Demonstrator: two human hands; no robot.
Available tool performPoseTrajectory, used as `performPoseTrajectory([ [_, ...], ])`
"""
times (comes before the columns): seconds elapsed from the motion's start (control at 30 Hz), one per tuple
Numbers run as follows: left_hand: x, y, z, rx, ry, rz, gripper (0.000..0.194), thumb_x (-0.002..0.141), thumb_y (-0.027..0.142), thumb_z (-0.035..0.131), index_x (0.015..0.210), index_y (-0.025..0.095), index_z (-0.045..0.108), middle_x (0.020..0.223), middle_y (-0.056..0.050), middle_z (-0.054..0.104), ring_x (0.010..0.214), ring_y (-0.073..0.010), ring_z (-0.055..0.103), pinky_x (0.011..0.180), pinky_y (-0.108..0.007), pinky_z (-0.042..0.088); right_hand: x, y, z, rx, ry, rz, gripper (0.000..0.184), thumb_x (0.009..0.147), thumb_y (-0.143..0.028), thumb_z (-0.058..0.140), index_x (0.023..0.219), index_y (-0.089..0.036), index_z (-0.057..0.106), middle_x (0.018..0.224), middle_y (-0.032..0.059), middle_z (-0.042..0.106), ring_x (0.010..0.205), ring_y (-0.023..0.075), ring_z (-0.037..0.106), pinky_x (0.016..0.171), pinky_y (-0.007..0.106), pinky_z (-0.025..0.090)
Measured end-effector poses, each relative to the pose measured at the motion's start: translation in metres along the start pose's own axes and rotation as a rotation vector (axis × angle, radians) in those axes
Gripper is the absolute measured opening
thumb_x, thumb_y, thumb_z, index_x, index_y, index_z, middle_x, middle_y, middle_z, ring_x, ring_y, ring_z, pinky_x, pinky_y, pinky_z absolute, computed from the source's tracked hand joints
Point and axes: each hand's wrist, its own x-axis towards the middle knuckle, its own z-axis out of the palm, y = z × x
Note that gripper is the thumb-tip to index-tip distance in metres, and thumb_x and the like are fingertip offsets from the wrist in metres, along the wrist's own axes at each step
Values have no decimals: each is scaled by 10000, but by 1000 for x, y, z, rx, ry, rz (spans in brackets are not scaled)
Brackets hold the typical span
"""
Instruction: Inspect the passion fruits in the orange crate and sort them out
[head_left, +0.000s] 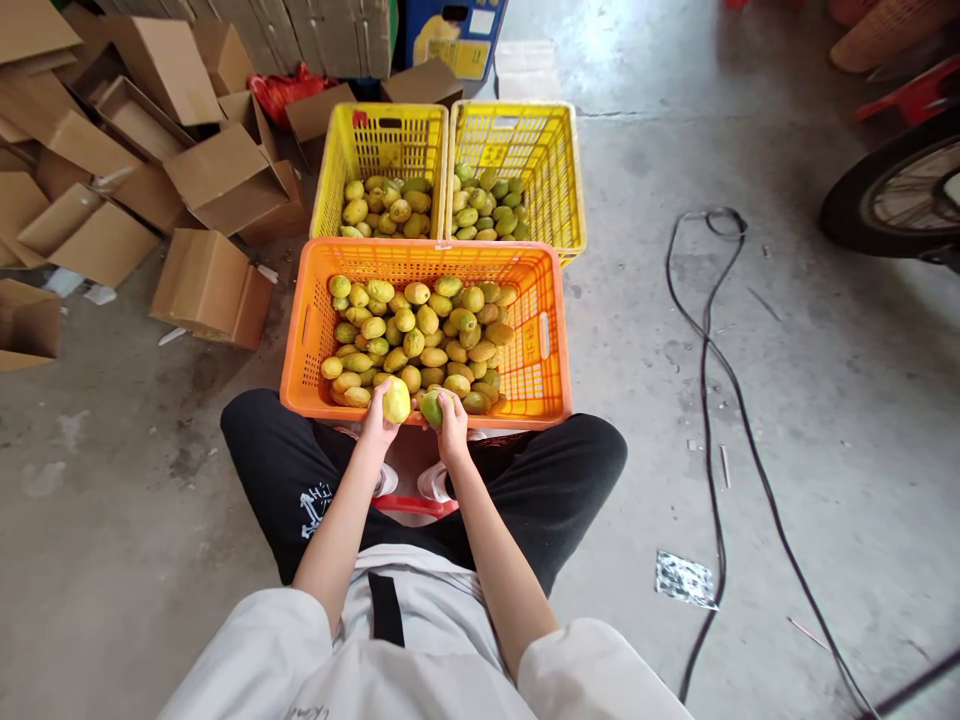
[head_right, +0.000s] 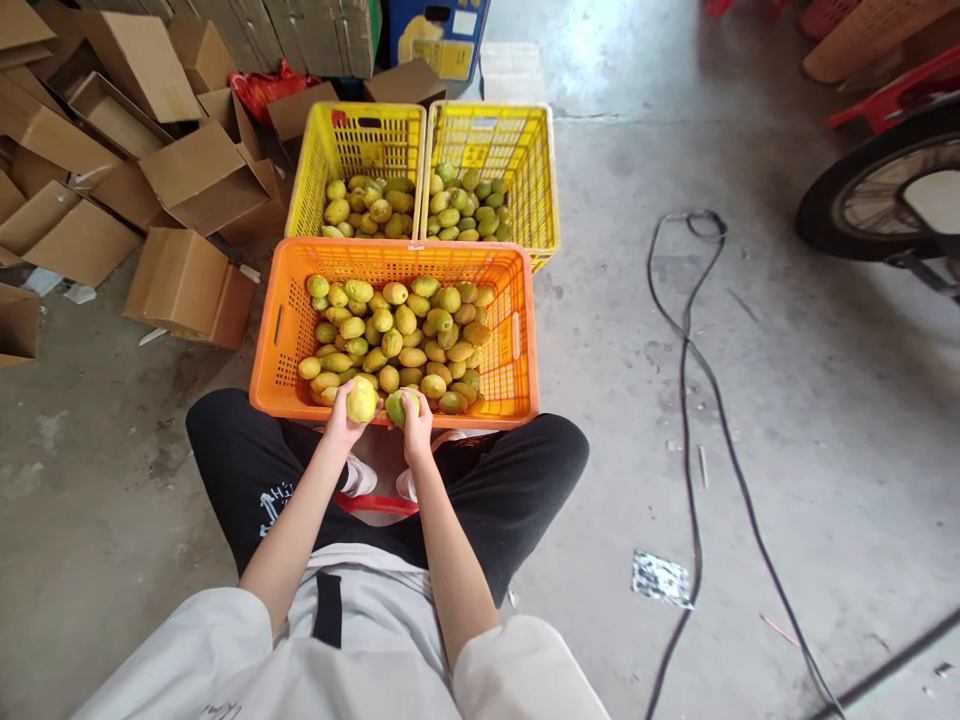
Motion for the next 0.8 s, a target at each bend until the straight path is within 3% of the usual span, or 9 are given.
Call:
performPoseTrajectory([
  [0.2,0,2,0,-8,50,-22,250,944,433,706,976,185,696,900,-76,737,808,-197,710,776,-331,629,2,1,0,71,40,28,504,808,-704,697,963,-231,614,666,-29,624,463,140,548,358,239,355],
  [0.37,0,-3,-2,57,29,-7,299,1000,435,612,983,153,712,881,-96,752,841,-216,743,787,-331,641,6,-1,-2,170,47,80,437,837,-652,667,1006,-256,590,765,-13,672,545,156,587,413,254,394],
  [0.53,-4,-3,-4,103,6,26,309,896,463,760,997,179,695,924,-75,749,915,-235,759,865,-362,635,6,-1,-3,157,91,47,516,726,-619,793,1033,-279,557,871,-19,673,717,167,654,530,257,498],
  [0.67,-9,-1,-8,124,-86,70,444,746,339,911,1105,226,675,989,-34,740,869,-209,747,872,-384,625,4,0,-4,94,74,62,661,602,-455,941,1089,-296,523,925,-46,672,711,129,637,568,238,514],
  [0.8,-10,1,-11,103,-117,48,471,660,261,946,1017,216,642,969,-27,742,880,-195,738,936,-396,612,6,1,-6,82,59,77,677,591,-447,950,1076,-288,505,901,-49,680,692,130,641,581,253,531],
])
